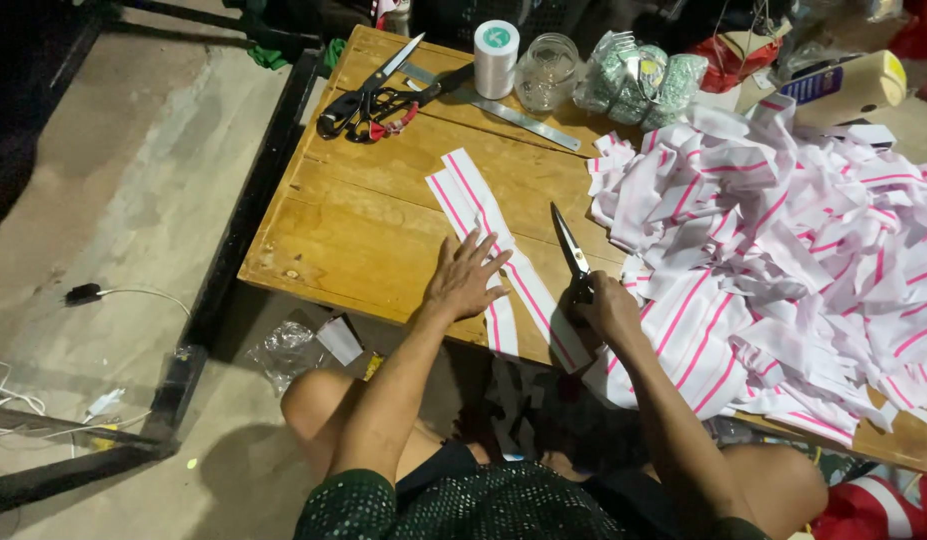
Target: Cutting fabric strips with scissors and sorting the pieces on a table
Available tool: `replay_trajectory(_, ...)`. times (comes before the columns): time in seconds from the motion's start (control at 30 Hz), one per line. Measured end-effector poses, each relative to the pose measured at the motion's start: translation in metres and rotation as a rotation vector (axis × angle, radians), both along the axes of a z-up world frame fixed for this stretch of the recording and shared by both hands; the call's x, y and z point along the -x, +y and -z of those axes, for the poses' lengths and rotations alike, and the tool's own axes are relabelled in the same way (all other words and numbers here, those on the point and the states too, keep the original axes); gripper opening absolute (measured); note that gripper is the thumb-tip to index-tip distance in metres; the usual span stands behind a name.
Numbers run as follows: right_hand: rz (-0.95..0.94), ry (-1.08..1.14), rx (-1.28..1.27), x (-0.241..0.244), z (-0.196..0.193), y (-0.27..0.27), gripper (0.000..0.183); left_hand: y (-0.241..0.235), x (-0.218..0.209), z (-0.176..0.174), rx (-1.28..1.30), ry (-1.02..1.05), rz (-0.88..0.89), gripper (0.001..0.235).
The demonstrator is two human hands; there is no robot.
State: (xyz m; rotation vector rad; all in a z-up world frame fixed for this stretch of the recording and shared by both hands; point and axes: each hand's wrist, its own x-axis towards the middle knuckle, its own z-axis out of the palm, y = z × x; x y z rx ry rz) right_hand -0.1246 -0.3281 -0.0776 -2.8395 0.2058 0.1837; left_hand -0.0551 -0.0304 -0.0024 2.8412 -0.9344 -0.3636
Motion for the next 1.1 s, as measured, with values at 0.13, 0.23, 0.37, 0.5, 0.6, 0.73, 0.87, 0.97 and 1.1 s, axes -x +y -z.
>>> replay_trajectory(0.13,-0.015,-0.14,0.148,0.017,0.02,0.015,0.032,-0.016,0.004,0.11,0.245,-0.257,0.009,0.038)
replay_trajectory(0.23,-0.096,-0.259,-0.164,0.033,0.03,0.051,0.026,-0.022,0.009,0.141,0.321,-0.513,-0.008,0.016)
replay_trajectory(0.37,-0.09,-0.086,-0.218,0.05,0.034,0.092,0.056,-0.026,0.008,0.147,0.311,-0.512,-0.103,0.01)
replay_trajectory(0.5,-0.077,-0.321,-0.114,0.034,0.053,0.054,0.03,-0.027,0.008,0.137,0.28,-0.434,-0.188,0.01)
replay_trajectory(0.6,-0.077,-0.379,0.194,0.044,-0.033,0.042,0.051,-0.024,0.017,0.124,0.271,-0.393,-0.203,0.012)
replay_trajectory(0.73,-0.186,-0.227,0.3,0.045,-0.007,0.031,0.052,-0.027,0.004,0.118,0.266,-0.328,-0.256,0.016)
replay_trajectory(0.87,-0.233,-0.115,0.202,0.059,-0.002,0.033,0.048,-0.028,-0.01,0.097,0.249,0.088,-0.499,0.032)
replay_trajectory(0.97,-0.235,-0.016,0.108,0.066,-0.012,0.035,0.051,-0.042,-0.06,0.146,0.393,0.255,-0.644,0.039)
replay_trajectory(1.1,-0.245,0.063,0.027,0.053,-0.029,0.029,0.055,-0.054,-0.07,0.08,0.974,0.136,-0.571,0.028)
